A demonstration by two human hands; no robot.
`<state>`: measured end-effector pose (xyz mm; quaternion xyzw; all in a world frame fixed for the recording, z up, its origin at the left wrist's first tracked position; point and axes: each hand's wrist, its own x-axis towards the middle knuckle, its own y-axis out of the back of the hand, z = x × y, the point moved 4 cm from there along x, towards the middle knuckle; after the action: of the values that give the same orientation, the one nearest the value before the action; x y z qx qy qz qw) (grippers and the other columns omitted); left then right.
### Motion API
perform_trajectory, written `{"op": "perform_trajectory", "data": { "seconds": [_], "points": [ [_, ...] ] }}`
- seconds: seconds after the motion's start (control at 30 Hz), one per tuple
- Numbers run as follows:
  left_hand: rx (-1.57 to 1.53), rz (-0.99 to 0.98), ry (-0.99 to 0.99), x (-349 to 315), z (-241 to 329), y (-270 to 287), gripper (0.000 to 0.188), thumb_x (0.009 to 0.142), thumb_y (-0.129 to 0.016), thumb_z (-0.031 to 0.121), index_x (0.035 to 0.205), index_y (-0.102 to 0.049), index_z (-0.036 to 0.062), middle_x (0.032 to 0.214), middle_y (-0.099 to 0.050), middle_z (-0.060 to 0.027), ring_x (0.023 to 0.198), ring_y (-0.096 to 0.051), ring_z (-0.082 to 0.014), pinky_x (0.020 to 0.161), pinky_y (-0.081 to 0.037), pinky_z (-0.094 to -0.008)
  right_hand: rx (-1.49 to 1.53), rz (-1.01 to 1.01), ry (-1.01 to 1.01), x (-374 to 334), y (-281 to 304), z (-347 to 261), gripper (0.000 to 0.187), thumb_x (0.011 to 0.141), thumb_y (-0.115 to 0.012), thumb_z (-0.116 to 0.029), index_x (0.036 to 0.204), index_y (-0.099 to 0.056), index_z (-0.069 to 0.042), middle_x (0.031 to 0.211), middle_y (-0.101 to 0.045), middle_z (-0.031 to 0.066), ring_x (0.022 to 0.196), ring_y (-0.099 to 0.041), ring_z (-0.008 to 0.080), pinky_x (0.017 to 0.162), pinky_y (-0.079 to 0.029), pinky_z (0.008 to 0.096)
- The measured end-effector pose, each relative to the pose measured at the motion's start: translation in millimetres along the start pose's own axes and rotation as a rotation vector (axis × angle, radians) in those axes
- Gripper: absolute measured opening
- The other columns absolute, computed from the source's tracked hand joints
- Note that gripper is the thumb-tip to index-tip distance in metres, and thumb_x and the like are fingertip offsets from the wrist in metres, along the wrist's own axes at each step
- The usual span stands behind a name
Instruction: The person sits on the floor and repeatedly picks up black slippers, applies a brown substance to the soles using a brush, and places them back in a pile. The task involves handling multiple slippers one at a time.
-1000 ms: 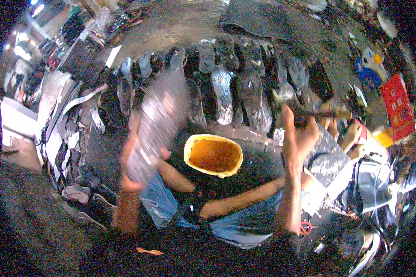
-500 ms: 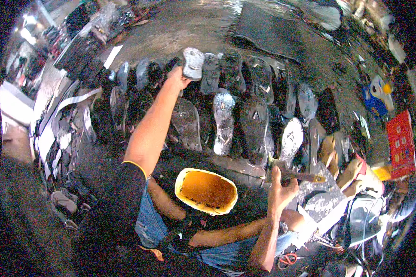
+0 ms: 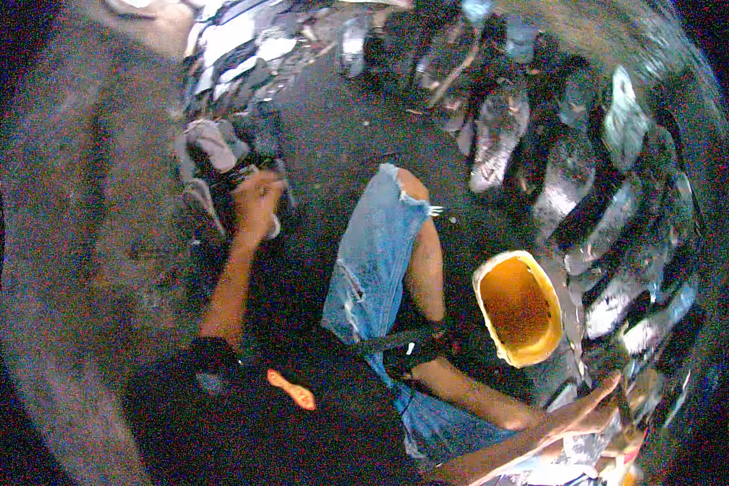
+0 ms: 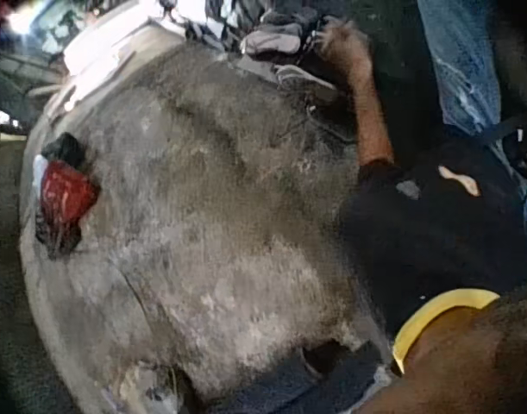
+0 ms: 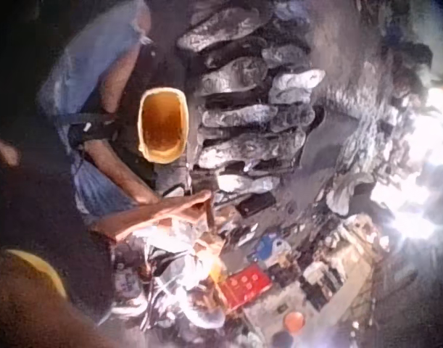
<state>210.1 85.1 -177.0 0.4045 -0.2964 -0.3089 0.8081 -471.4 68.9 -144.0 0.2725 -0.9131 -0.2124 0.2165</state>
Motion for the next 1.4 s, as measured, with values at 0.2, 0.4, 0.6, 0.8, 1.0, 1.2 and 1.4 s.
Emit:
{"op": "perform_trajectory", "data": {
  "seconds": [0.2, 0.4, 0.6, 0.8, 1.0, 1.2, 1.4],
  "points": [
    [0.717, -0.197, 0.248, -7.2, -142.8, -20.9, 0.065, 0.084, -0.076, 0.061, 0.112, -0.072, 0.0018, 0.110, -0.075, -0.0225, 0.102, -0.072, -0.0421, 0.090, -0.055, -0.0536, -0.250, -0.457, 0.153, -59.4, -40.1, -106.9, 0.024, 0.095, -0.077, -0.017, 0.108, -0.075, 0.003, 0.099, -0.078, 0.0138, 0.090, -0.071, 0.0180, 0.084, -0.057, 0.0363],
    [0.269, -0.291, 0.270, 35.9, -196.5, -16.1, 0.054, 0.092, -0.074, 0.052, 0.089, -0.071, -0.0014, 0.086, -0.074, -0.0144, 0.075, -0.068, -0.0276, 0.069, -0.051, -0.0427, -0.222, -0.444, 0.500, -82.5, -52.8, -56.3, 0.022, 0.086, -0.083, -0.019, 0.101, -0.075, -0.006, 0.091, -0.075, 0.0119, 0.082, -0.070, 0.0309, 0.076, -0.056, 0.0410],
    [-0.334, -0.308, 0.141, -22.2, -6.3, 62.5, 0.027, 0.101, -0.070, 0.029, 0.097, -0.067, 0.0026, 0.103, -0.067, -0.0050, 0.090, -0.062, -0.0150, 0.079, -0.049, -0.0328, 0.024, -0.372, 0.055, -80.2, -32.0, -30.0, 0.022, 0.096, -0.077, -0.020, 0.103, -0.075, 0.000, 0.097, -0.078, 0.0084, 0.088, -0.065, 0.0125, 0.082, -0.052, 0.0291],
    [-0.161, -0.444, -0.695, -140.4, 135.6, -14.2, 0.050, 0.081, -0.082, 0.008, 0.130, -0.072, 0.0101, 0.141, -0.066, -0.0138, 0.137, -0.055, -0.0358, 0.115, -0.043, -0.0431, -0.010, -0.299, -0.058, -45.4, 8.4, 11.5, 0.036, 0.096, -0.072, -0.028, 0.109, -0.070, 0.006, 0.097, -0.076, 0.0180, 0.088, -0.070, 0.0248, 0.084, -0.054, 0.0405],
    [-0.200, -0.587, -0.547, -147.1, 150.2, -20.9, 0.052, 0.088, -0.074, 0.018, 0.138, -0.066, 0.0047, 0.136, -0.067, -0.0166, 0.116, -0.065, -0.0338, 0.107, -0.050, -0.0425, 0.281, -0.658, -0.290, -101.0, 27.5, 0.7, 0.026, 0.094, -0.073, -0.017, 0.111, -0.071, 0.003, 0.095, -0.074, 0.0074, 0.088, -0.068, 0.0187, 0.082, -0.056, 0.0344],
    [-1.641, -1.382, 0.676, -184.8, 214.4, -65.6, 0.073, 0.093, -0.058, 0.052, 0.136, -0.054, -0.0060, 0.118, -0.068, -0.0239, 0.096, -0.073, -0.0292, 0.085, -0.061, -0.0417, 0.692, -0.354, -0.244, -45.1, -0.8, -51.1, 0.032, 0.085, -0.080, -0.007, 0.116, -0.074, -0.006, 0.107, -0.075, 0.0082, 0.106, -0.069, 0.0187, 0.084, -0.057, 0.0314],
    [-1.724, -1.597, 0.653, -218.9, 214.2, -78.0, 0.063, 0.095, -0.053, 0.040, 0.140, -0.050, -0.0039, 0.132, -0.064, -0.0248, 0.114, -0.069, -0.0371, 0.094, -0.062, -0.0488, 0.257, -0.451, 0.810, -84.9, -42.4, -155.2, 0.030, 0.076, -0.090, -0.028, 0.083, -0.067, -0.010, 0.083, -0.068, 0.0109, 0.081, -0.066, 0.0333, 0.074, -0.052, 0.0467]
  ]
}}
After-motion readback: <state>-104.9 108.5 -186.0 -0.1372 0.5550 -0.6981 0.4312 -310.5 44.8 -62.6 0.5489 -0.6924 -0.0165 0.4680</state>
